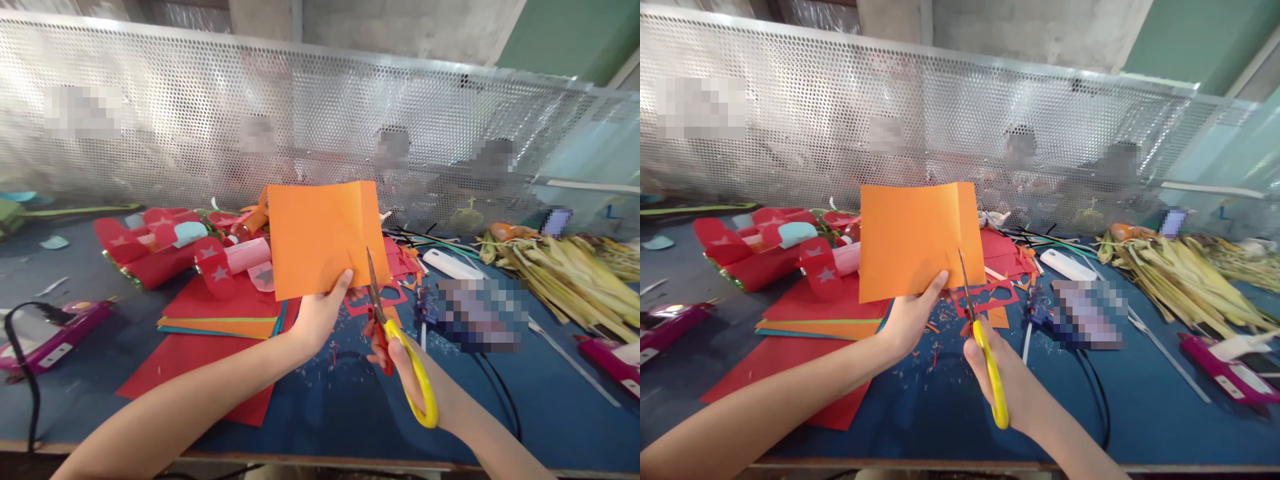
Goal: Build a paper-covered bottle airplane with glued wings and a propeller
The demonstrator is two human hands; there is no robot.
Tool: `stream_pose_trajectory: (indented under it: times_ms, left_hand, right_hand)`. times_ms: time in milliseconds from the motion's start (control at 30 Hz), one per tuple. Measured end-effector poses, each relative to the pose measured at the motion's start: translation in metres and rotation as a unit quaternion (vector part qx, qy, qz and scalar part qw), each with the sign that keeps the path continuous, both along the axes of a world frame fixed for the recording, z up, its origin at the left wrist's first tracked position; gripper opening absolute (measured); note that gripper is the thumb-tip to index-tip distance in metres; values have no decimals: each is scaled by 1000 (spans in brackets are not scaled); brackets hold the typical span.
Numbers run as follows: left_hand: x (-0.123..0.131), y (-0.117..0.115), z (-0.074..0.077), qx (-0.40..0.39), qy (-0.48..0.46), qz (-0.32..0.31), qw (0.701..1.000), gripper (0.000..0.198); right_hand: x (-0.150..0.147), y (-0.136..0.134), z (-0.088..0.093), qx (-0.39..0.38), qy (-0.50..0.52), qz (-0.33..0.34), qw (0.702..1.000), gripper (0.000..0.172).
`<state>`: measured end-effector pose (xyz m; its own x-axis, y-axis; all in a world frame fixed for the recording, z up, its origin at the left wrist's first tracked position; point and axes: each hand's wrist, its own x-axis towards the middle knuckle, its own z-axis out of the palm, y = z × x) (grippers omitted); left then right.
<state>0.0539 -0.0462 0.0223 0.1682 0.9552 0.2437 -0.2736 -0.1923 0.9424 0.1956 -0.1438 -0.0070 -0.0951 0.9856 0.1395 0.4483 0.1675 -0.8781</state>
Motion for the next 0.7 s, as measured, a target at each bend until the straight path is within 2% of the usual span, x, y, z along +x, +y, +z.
stream_pose_trajectory:
  times_ms: [267, 700]
  left_hand:
    - [1, 1, 1, 2, 15, 6, 1000, 26]
    - [0, 0, 0, 7, 24, -10, 1000, 27]
  right_hand:
    - [-5, 3, -9, -9, 101, 10, 995, 46]
    - [-6, 6, -18, 45, 22, -8, 999, 39]
